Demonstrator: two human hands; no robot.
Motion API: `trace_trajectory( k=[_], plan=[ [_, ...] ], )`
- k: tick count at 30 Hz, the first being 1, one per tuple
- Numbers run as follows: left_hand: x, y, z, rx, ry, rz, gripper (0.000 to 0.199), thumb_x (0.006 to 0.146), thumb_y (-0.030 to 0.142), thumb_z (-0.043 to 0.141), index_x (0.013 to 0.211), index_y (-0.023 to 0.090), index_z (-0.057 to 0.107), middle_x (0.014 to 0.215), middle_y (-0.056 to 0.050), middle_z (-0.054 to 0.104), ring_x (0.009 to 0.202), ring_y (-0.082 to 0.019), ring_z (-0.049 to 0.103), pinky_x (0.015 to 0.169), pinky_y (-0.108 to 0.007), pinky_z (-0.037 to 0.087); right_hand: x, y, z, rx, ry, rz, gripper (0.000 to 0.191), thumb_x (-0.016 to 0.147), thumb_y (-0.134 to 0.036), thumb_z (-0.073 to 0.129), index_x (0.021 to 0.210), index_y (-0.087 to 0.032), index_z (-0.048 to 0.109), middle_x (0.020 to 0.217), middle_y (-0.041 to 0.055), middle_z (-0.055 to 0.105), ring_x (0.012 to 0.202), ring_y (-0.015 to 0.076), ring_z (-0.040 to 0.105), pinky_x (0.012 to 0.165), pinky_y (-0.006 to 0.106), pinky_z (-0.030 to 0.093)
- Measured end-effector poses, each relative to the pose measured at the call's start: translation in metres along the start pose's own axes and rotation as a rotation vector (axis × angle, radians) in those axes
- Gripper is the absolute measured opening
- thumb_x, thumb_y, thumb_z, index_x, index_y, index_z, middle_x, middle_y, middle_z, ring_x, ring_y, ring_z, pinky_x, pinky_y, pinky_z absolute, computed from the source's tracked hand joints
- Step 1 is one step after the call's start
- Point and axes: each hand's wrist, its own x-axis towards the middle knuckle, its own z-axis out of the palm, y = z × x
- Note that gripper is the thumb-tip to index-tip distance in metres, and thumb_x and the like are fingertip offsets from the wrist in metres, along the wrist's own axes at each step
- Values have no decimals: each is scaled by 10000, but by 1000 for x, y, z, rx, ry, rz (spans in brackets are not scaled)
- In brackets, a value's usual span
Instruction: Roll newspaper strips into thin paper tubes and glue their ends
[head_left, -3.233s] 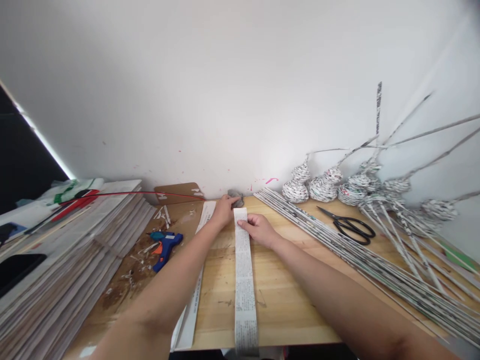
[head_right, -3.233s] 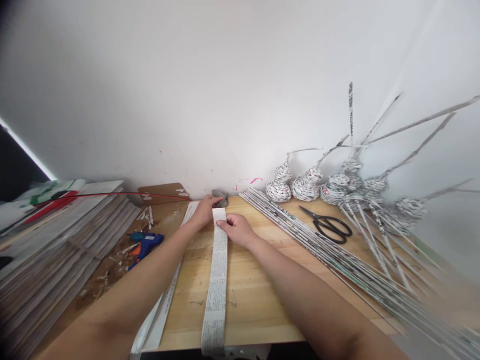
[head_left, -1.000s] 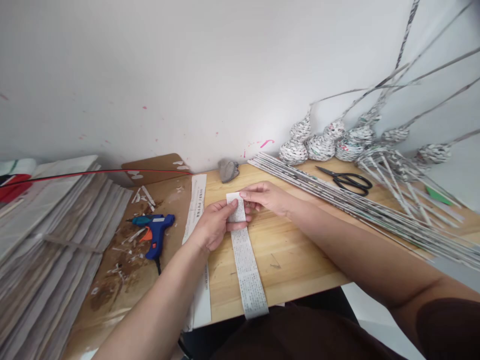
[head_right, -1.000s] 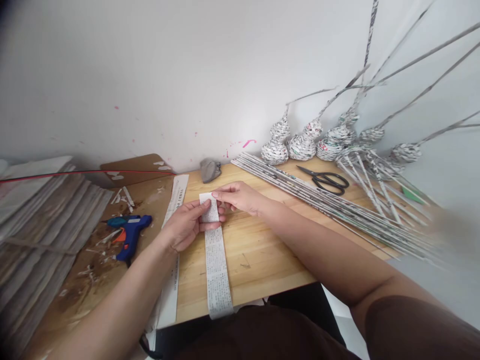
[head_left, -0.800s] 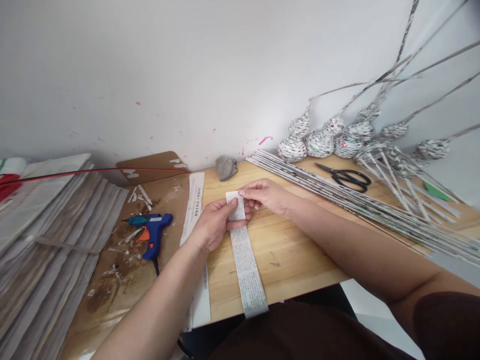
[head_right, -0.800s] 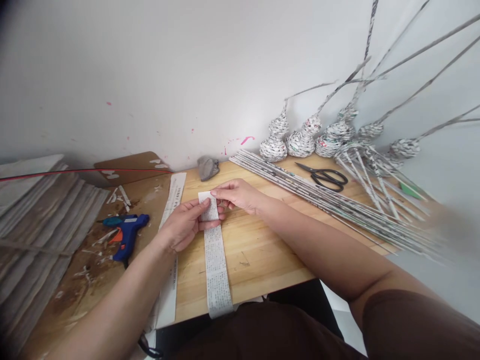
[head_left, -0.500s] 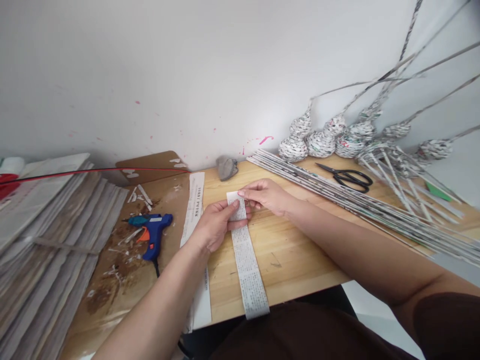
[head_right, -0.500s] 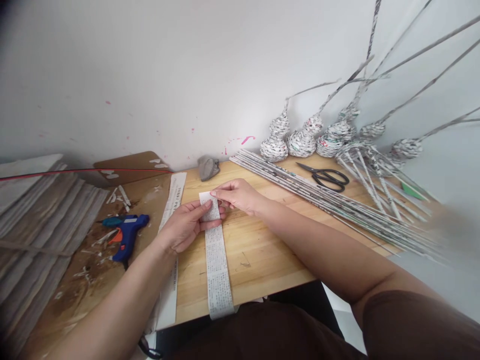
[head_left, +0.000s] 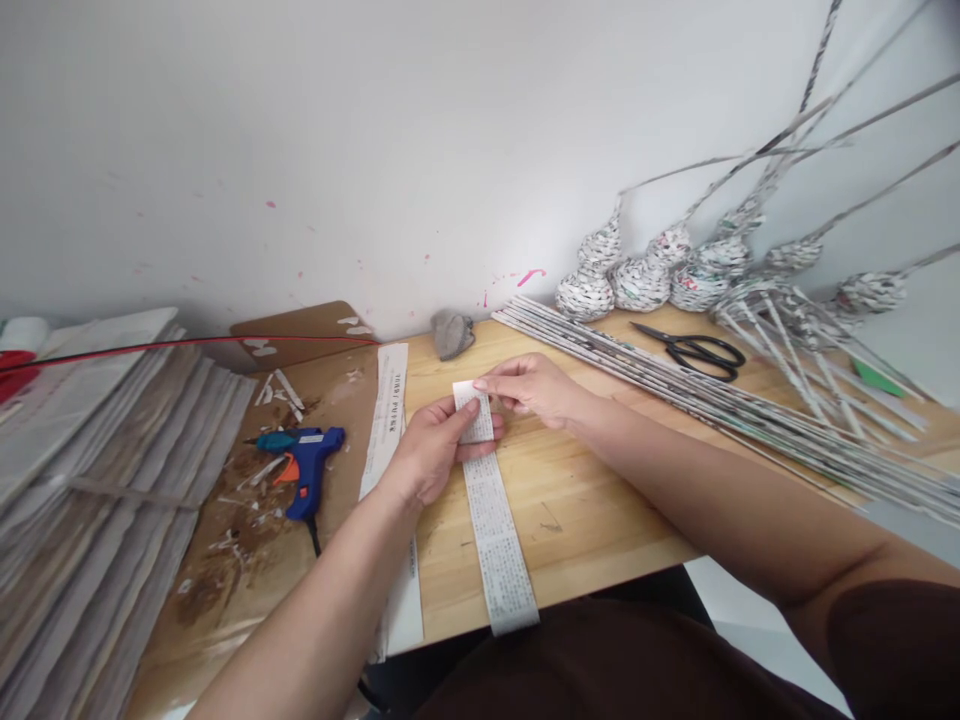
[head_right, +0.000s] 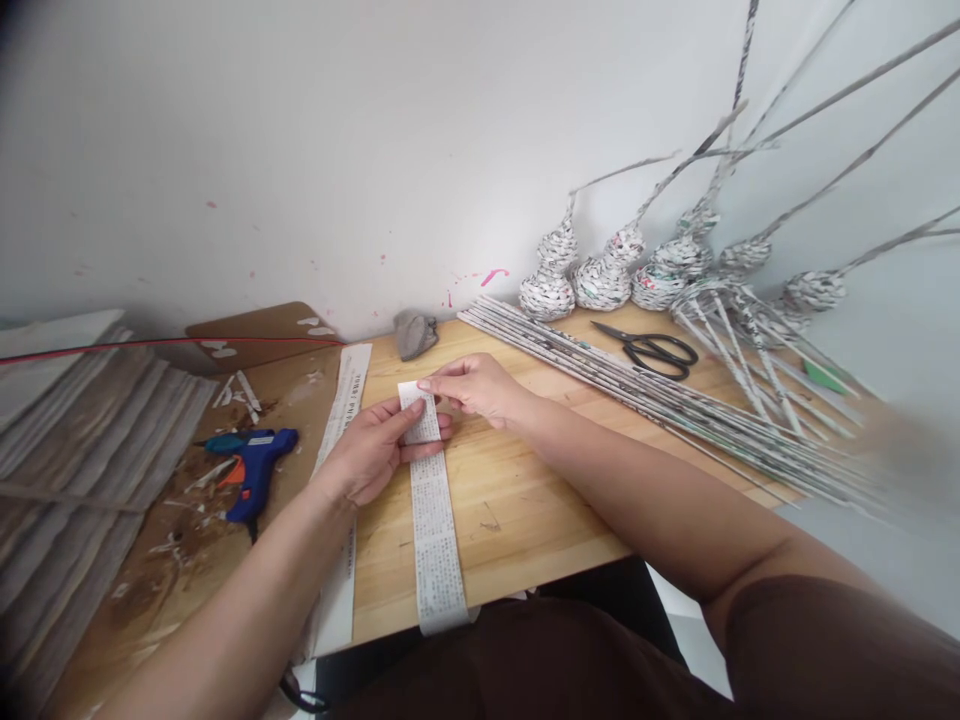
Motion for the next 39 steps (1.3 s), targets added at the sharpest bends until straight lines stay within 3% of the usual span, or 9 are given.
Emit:
trace_trajectory(
  k=[6, 12, 17, 25, 39],
  plan=[
    [0, -3, -1, 56, 33, 15, 345, 750, 405, 671, 950, 124, 663, 881, -115, 706, 812, -195, 668, 693, -302, 543, -1, 0, 0, -19, -6, -15, 344, 626, -446, 758, 635, -128, 624, 473, -53, 432, 424, 46, 338, 365, 184, 187],
    [1, -1, -2, 72, 46, 36, 343, 757, 410, 660, 958, 132, 667, 888, -105, 703, 796, -190, 663, 674, -304, 544, -2, -3, -7, -60, -230, -1, 333, 738, -452, 667, 721, -121, 642, 555, -11, 526, 470, 60, 400, 386, 188, 195],
    [1, -2, -1, 81, 15, 63, 364, 752, 429, 661, 980, 145, 675, 908, -97, 702, 822, -185, 655, 667, -284, 542, -2, -1, -7, -79, -273, -40, 310, 796, -406, 617, 738, -102, 640, 535, -9, 529, 442, 48, 386, 392, 190, 190],
    [0, -3, -1, 79, 21, 43, 401, 759, 465, 641, 984, 136, 681, 893, -114, 710, 783, -192, 668, 668, -298, 542, -2, -3, -7, -57, -259, -8, 300, 770, -391, 643, 792, -93, 671, 512, -23, 499, 433, 44, 362, 372, 184, 186],
    [0, -4, 0, 132, 30, 63, 404, 775, 455, 624, 1008, 128, 660, 842, -108, 709, 757, -193, 672, 672, -312, 536, -1, 2, 0, 22, -74, 32, 293, 647, -379, 752, 726, -104, 693, 480, -36, 487, 400, 33, 335, 348, 183, 163]
  ],
)
